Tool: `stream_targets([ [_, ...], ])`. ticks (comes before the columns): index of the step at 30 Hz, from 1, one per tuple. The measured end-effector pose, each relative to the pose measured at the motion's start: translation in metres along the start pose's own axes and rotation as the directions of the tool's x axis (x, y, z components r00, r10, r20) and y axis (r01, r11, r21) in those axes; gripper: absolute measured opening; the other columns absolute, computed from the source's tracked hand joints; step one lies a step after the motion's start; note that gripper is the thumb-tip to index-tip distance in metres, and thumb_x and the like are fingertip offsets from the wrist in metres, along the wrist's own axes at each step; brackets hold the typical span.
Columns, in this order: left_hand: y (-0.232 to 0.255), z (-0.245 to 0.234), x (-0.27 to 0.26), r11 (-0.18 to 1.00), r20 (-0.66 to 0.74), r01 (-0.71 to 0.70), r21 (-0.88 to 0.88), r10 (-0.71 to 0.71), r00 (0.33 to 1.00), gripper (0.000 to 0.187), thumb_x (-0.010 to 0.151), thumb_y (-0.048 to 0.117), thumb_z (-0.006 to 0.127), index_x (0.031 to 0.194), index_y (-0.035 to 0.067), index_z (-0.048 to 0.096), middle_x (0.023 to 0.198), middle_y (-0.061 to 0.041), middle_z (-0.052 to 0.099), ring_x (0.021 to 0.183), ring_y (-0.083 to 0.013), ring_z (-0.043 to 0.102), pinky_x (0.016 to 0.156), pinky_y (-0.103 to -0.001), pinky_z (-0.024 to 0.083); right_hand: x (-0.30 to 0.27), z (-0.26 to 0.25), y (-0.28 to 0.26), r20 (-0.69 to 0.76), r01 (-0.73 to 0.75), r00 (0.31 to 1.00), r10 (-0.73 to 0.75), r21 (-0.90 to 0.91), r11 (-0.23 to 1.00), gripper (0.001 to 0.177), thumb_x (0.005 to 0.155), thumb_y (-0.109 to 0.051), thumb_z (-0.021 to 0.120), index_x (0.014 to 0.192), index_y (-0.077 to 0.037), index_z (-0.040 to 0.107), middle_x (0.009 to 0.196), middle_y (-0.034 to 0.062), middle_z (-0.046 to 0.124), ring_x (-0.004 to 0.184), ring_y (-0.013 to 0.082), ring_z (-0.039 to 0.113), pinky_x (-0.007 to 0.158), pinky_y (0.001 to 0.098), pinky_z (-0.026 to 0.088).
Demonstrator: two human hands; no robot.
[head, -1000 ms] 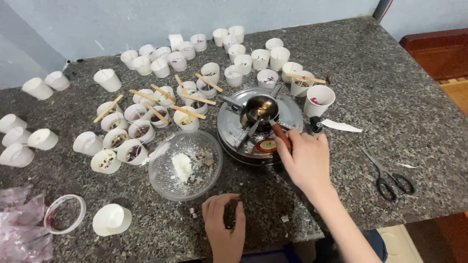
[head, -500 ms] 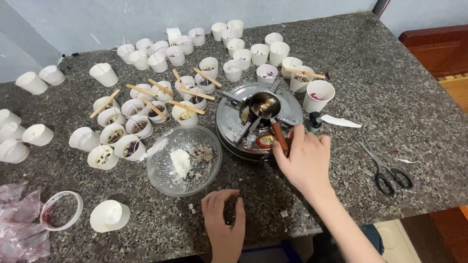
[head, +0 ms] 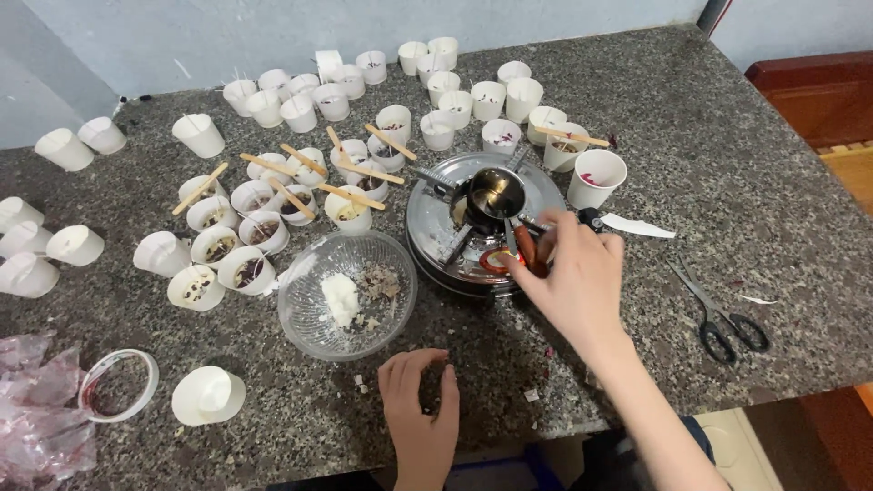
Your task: Melting wax in a small pot and preparing decorative candles in paper cups
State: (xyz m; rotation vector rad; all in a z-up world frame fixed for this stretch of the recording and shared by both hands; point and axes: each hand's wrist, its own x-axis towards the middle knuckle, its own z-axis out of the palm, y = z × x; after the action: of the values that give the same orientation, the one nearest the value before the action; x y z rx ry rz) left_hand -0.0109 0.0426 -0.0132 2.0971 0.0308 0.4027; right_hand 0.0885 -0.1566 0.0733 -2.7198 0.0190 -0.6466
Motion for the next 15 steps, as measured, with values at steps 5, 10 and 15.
stream_targets([
  [5, 0.001, -0.003, -0.005, 0.999, -0.053, -0.035, -0.038, 0.033, 0.998, 0.016, 0.096, 0.027, 0.062, 0.103, 0.016, 0.072, 0.104, 0.000, 0.069, 0.107, -0.0219, 0.058, 0.095, -0.041, 0.047, 0.016, 0.006, 0.000, -0.024, 0.091, 0.996, -0.088, 0.293, 0.952, 0.030, 0.096, -0.036, 0.073, 0.124, -0.027, 0.072, 0.087, -0.0163, 0.072, 0.072, 0.0070, 0.061, 0.081, 0.0327, 0.029],
  [10, -0.013, -0.023, 0.008, 0.974, -0.306, -0.221, -0.052, 0.195, 0.932, 0.015, 0.091, 0.017, 0.066, 0.106, 0.013, 0.070, 0.110, -0.004, 0.066, 0.111, -0.0213, 0.058, 0.101, -0.038, 0.041, 0.034, 0.005, -0.001, -0.156, 0.097, 0.988, -0.008, 0.571, 0.815, 0.010, 0.095, -0.018, 0.079, 0.096, -0.010, 0.073, 0.091, 0.0009, 0.076, 0.075, 0.0101, 0.063, 0.075, 0.0263, 0.048],
  [15, -0.024, -0.090, 0.075, 0.998, -0.376, -0.047, -0.033, 0.031, 0.926, 0.018, 0.092, 0.019, 0.068, 0.109, 0.014, 0.066, 0.125, -0.008, 0.053, 0.126, -0.0256, 0.049, 0.116, -0.048, 0.033, 0.027, -0.007, -0.006, -0.405, 0.262, 0.910, -0.082, 0.411, 0.873, 0.027, 0.115, -0.017, 0.048, 0.112, -0.008, 0.073, 0.105, 0.0056, 0.072, 0.096, 0.0203, 0.062, 0.086, 0.0355, 0.038],
])
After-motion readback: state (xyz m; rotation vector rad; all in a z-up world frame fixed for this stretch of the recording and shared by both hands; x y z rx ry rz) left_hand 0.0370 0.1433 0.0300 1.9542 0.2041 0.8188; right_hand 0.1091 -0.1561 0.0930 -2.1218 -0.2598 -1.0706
